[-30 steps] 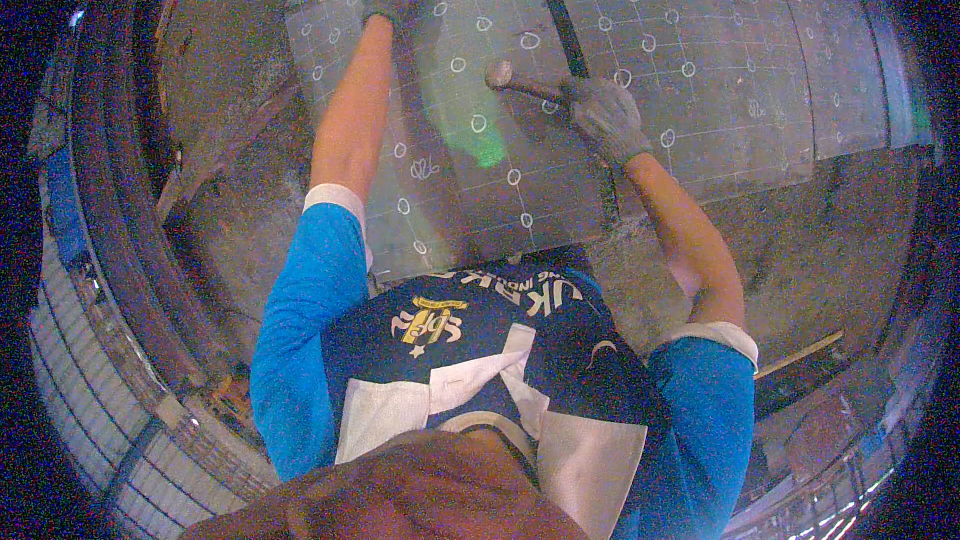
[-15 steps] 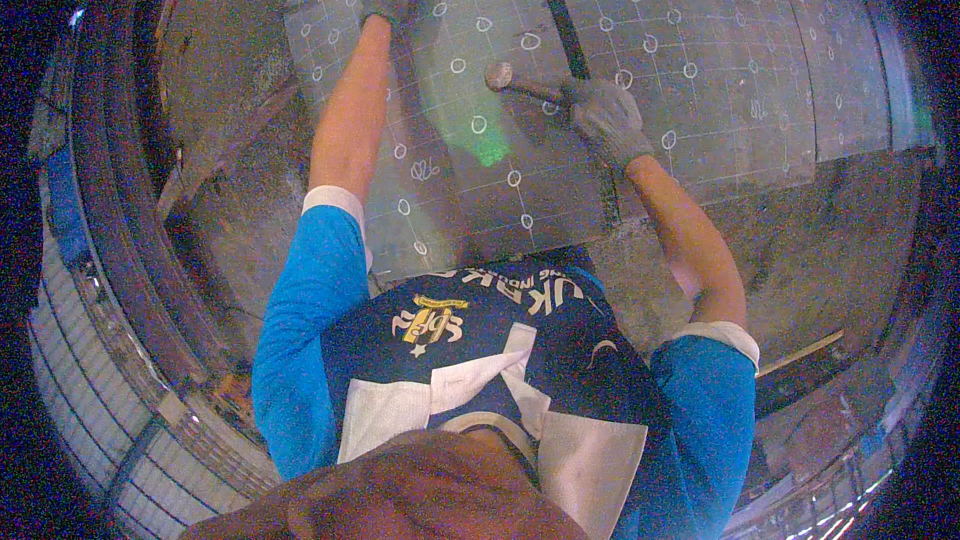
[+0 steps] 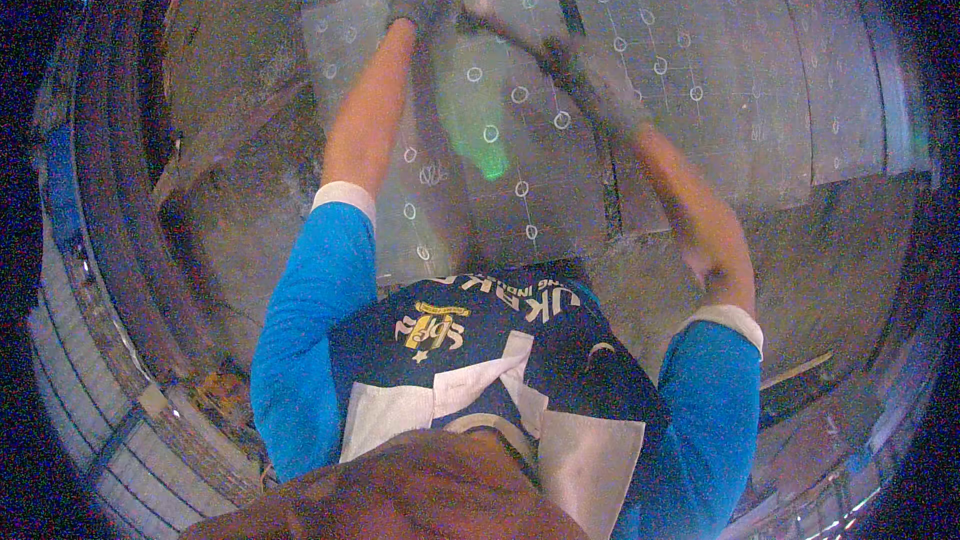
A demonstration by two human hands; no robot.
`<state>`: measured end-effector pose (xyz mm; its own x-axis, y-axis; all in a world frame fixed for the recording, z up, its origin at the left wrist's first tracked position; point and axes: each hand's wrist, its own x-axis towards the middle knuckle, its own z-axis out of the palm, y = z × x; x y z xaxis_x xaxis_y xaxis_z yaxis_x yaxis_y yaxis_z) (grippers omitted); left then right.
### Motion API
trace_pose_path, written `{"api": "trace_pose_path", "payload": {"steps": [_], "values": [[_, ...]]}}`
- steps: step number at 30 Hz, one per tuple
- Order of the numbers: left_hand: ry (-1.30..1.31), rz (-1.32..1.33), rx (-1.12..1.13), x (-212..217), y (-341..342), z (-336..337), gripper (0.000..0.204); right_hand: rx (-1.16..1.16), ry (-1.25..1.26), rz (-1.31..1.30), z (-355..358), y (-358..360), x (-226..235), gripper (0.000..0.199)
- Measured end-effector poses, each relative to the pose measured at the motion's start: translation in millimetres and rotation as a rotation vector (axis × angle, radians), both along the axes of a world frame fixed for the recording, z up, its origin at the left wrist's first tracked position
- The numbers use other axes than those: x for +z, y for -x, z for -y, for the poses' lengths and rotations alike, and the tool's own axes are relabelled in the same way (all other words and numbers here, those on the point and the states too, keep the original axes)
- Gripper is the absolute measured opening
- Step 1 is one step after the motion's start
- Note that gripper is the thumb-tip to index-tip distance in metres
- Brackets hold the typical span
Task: The person repeatedly strikes marked spots on large metal sheets with a hammer. They adjust the sheet position and continue hammering across multiple marked locations. The person then walks away from the work area.
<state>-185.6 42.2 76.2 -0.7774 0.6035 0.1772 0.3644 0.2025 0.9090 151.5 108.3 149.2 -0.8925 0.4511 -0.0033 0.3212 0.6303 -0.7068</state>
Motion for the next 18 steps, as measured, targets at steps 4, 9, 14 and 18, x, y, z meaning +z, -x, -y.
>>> {"api": "trace_pose_path", "payload": {"steps": [4,9,14,18], "values": [[0.023,-0.041,0.0,20,-18,6,0.022,-0.207,0.139,-0.242,-12,76,104,0.024],[0.103,-0.044,-0.008,26,-22,-1,0.023,-0.29,0.108,-0.514,-42,137,67,0.035],[0.293,-0.37,-0.136,34,-39,-20,0.029,0.184,-0.681,-0.042,-126,104,-47,0.02],[0.248,-0.35,0.023,-18,14,12,0.026,-0.093,0.079,0.107,-27,41,6,0.04]]}}
